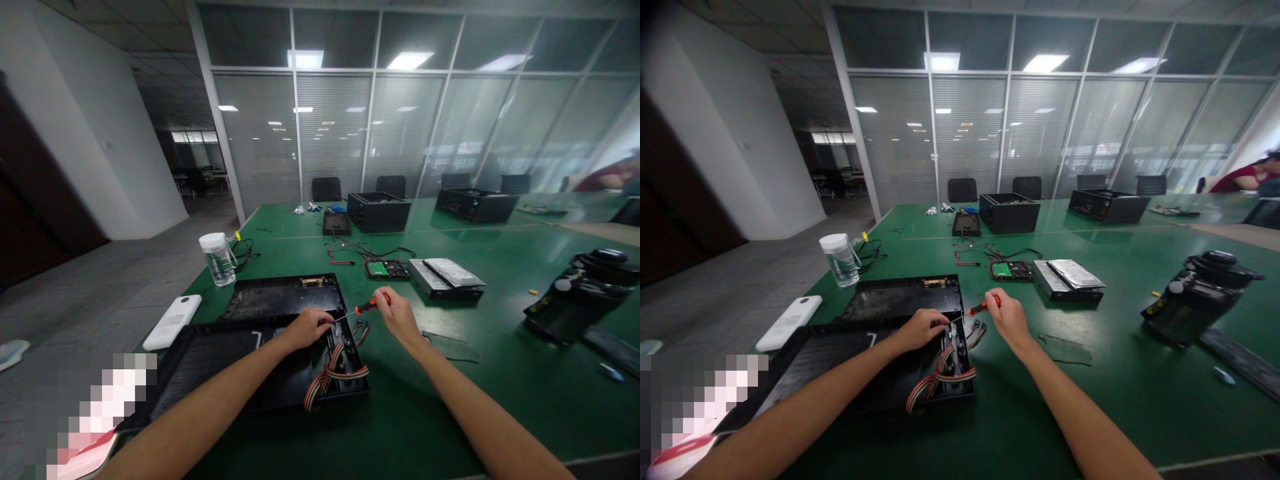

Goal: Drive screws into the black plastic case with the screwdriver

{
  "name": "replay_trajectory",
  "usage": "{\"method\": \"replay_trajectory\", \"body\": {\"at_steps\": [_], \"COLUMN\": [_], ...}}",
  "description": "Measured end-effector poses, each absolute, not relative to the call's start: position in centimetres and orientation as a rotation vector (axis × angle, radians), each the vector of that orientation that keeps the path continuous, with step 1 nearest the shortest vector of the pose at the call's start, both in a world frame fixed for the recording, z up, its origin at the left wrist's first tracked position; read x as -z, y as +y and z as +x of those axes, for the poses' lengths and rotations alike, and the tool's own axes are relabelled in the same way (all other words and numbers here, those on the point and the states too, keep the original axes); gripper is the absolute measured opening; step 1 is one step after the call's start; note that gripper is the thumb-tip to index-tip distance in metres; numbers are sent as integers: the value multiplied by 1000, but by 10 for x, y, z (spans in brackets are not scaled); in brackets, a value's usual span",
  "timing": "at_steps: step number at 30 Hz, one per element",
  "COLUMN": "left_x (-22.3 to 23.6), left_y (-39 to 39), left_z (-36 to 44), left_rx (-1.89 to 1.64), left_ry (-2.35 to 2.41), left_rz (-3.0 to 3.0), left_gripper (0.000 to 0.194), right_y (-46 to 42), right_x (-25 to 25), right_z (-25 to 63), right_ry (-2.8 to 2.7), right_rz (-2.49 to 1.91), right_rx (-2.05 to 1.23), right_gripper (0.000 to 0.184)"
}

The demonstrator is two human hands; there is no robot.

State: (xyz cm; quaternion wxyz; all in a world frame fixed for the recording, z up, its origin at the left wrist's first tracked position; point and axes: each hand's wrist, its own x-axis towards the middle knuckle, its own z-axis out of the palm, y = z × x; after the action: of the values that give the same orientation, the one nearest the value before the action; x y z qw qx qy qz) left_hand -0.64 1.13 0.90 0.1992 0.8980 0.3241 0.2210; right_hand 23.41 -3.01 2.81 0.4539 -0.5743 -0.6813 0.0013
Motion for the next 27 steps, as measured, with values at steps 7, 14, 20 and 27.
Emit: {"method": "replay_trajectory", "body": {"at_steps": [7, 14, 20, 27], "left_x": [-9, -8, -7, -5], "left_y": [10, 9, 10, 13], "left_z": [-6, -5, -4, -4], "left_rx": [-616, -645, -643, -651], "left_ry": [924, 937, 935, 926], "left_rz": [2508, 2512, 2525, 2506], "left_gripper": [19, 18, 19, 18], "right_y": [-48, -57, -44, -46], "right_x": [-70, -131, -137, -141], "right_z": [218, 173, 167, 169], "right_ry": [-2057, -2351, -2281, -2374], "right_rz": [-1562, -1759, -1931, -1902], "right_rx": [375, 421, 367, 326], "right_gripper": [46, 37, 54, 55]}}
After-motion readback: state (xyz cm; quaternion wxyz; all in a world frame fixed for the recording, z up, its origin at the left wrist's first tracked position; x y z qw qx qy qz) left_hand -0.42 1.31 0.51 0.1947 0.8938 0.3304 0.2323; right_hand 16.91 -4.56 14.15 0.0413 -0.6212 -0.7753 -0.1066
